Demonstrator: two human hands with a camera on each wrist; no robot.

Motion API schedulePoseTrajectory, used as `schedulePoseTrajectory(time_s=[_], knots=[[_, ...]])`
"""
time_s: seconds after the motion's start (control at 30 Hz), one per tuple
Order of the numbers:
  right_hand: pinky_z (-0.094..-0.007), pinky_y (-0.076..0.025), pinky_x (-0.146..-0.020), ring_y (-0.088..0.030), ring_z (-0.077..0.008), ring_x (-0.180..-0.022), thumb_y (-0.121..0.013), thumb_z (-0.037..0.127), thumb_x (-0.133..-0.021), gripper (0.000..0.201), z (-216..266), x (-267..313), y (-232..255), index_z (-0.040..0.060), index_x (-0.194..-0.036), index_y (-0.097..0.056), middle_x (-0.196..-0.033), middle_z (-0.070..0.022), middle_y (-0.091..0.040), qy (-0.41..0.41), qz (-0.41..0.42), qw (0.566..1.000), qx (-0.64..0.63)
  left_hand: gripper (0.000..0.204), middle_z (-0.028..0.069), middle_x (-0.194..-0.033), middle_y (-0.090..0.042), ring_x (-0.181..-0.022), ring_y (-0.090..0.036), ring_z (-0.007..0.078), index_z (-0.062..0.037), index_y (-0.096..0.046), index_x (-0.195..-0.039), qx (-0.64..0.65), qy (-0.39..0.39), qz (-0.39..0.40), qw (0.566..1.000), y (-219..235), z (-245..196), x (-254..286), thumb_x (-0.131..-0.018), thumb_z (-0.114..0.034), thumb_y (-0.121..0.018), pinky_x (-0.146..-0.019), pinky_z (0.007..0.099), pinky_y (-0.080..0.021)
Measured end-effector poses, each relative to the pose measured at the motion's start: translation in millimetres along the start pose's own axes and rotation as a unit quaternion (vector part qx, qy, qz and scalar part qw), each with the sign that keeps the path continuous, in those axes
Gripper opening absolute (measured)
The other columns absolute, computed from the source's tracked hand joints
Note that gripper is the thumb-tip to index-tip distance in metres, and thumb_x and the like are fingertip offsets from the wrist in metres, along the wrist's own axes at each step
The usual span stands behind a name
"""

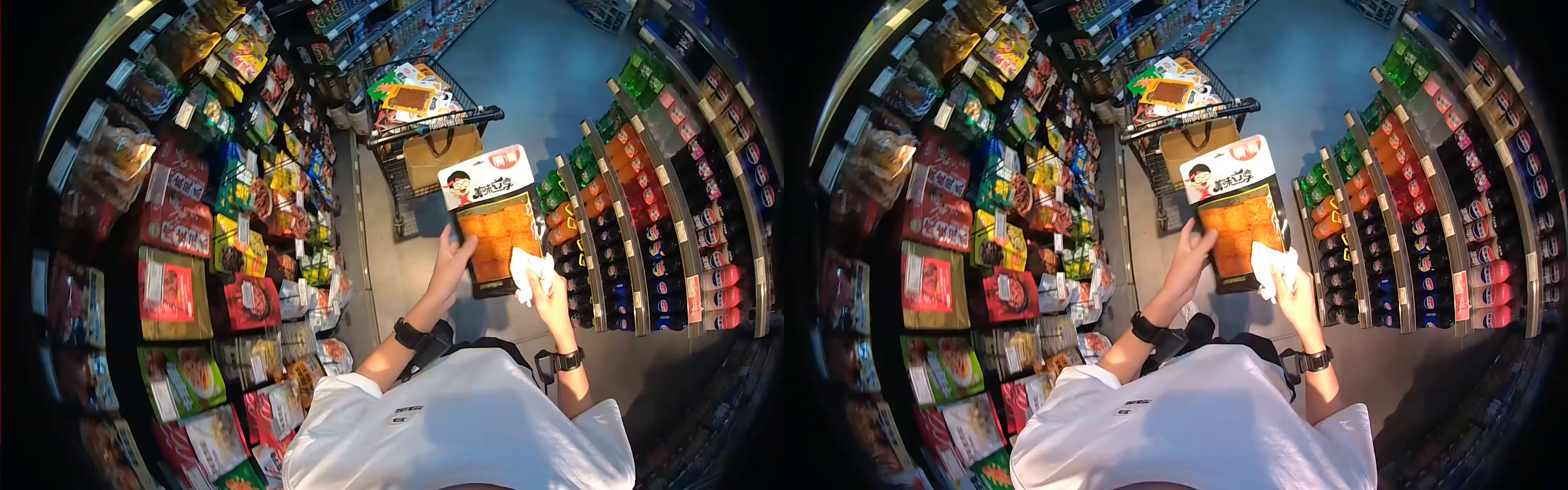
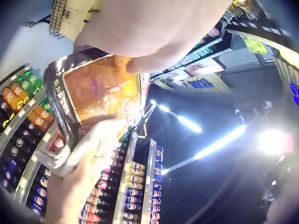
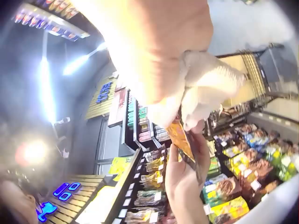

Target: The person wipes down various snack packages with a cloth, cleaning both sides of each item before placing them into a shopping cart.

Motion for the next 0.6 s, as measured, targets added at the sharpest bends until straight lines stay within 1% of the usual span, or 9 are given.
schedulePoseTrajectory(time_s=[0.13,0.2,0.23,0.27,0.37,0.4,0.5,0.53,0.6], knots=[[-0.0390,-0.056,-0.065,-0.071,-0.0347,-0.078,-0.064,0.001,-0.083,0.021,32.1,-20.3,-17.8,0.0012,-0.103,-0.070,-0.085,-0.0195,-0.071,0.158,-0.052,0.954,0.251,0.116,0.0185,-0.149,-0.036,-0.126,-0.049,0.0262,-0.0046,0.012,-0.156,0.011,0.034,0.084,0.996,2.0,-23.6,-15.0,-0.089,-0.034,-0.077,-0.102,0.0396,-0.043],[-0.0420,-0.056,-0.069,-0.069,-0.0360,-0.079,-0.065,0.004,-0.075,0.027,49.2,-24.7,-31.2,0.0041,-0.102,-0.070,-0.087,-0.0176,-0.071,0.151,0.027,0.941,0.301,0.102,0.0137,-0.135,-0.047,-0.114,-0.054,0.0201,-0.0041,-0.007,-0.156,-0.001,0.003,0.137,0.991,-12.9,-22.2,-25.7,-0.089,-0.030,-0.078,-0.093,0.0332,-0.048],[-0.0426,-0.055,-0.068,-0.069,-0.0344,-0.078,-0.065,0.006,-0.076,0.020,50.9,-27.9,-41.1,0.0049,-0.096,-0.068,-0.085,-0.0145,-0.070,0.165,0.071,0.925,0.335,0.076,0.0082,-0.123,-0.052,-0.105,-0.055,0.0153,-0.0037,-0.031,-0.146,-0.014,0.043,0.151,0.987,-9.6,-16.8,-38.3,-0.090,-0.025,-0.077,-0.087,0.0292,-0.049],[-0.0433,-0.054,-0.066,-0.068,-0.0332,-0.076,-0.065,0.008,-0.079,0.013,51.6,-30.0,-51.4,0.0065,-0.092,-0.066,-0.082,-0.0116,-0.067,0.195,0.113,0.915,0.334,0.054,0.0056,-0.117,-0.054,-0.103,-0.055,0.0126,-0.0040,-0.044,-0.133,0.045,-0.006,0.139,0.989,-17.5,-30.3,-37.5,-0.091,-0.021,-0.075,-0.087,0.0288,-0.048],[-0.0393,-0.055,-0.069,-0.067,-0.0327,-0.077,-0.073,0.012,-0.081,0.027,51.4,-45.7,-47.2,0.0058,-0.106,-0.066,-0.087,-0.0104,-0.066,0.160,0.142,0.953,0.214,0.053,0.0063,-0.121,-0.057,-0.109,-0.058,0.0152,-0.0028,-0.043,-0.136,0.111,0.035,0.121,0.986,-18.5,-33.0,-52.8,-0.096,-0.023,-0.069,-0.091,0.0306,-0.050],[-0.0360,-0.055,-0.076,-0.068,-0.0273,-0.083,-0.073,0.015,-0.087,0.031,58.2,-51.8,-35.3,0.0036,-0.114,-0.065,-0.093,-0.0100,-0.067,0.117,0.154,0.964,0.181,0.053,0.0070,-0.124,-0.057,-0.111,-0.058,0.0161,-0.0027,-0.043,-0.138,0.094,0.027,0.136,0.986,-19.9,-37.8,-57.6,-0.096,-0.024,-0.068,-0.092,0.0315,-0.050],[-0.0347,-0.053,-0.083,-0.066,-0.0220,-0.093,-0.070,0.014,-0.091,0.033,51.5,-69.5,-9.4,-0.0005,-0.120,-0.063,-0.103,-0.0104,-0.066,0.167,-0.114,0.973,0.107,0.054,0.0090,-0.132,-0.057,-0.119,-0.058,0.0186,-0.0023,-0.043,-0.141,0.074,0.027,0.160,0.984,-23.6,-50.9,-73.8,-0.099,-0.030,-0.062,-0.099,0.0340,-0.048],[-0.0375,-0.047,-0.100,-0.060,-0.0245,-0.117,-0.066,0.011,-0.093,0.040,51.4,-74.7,-4.8,-0.0028,-0.130,-0.057,-0.128,-0.0176,-0.060,0.077,-0.129,0.987,0.057,0.054,0.0097,-0.136,-0.056,-0.123,-0.057,0.0193,-0.0021,-0.043,-0.142,0.095,0.046,0.163,0.981,-25.4,-47.4,-82.8,-0.101,-0.032,-0.060,-0.103,0.0347,-0.046],[-0.0412,-0.040,-0.109,-0.051,-0.0311,-0.130,-0.062,0.013,-0.095,0.051,22.0,-87.8,-23.8,-0.0013,-0.141,-0.047,-0.140,-0.0210,-0.052,0.115,-0.149,0.980,0.061,0.063,0.0110,-0.138,-0.057,-0.124,-0.058,0.0207,-0.0021,-0.046,-0.142,0.103,0.070,0.179,0.976,-44.7,-47.7,-89.3,-0.103,-0.052,-0.046,-0.107,0.0365,-0.045]])
Point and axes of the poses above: each hand's wrist, its own x-axis away from the middle knuckle, its own y-axis out of the back of the hand, z = x × y, the point moved 2 cm from there along -x, towards the middle knuckle
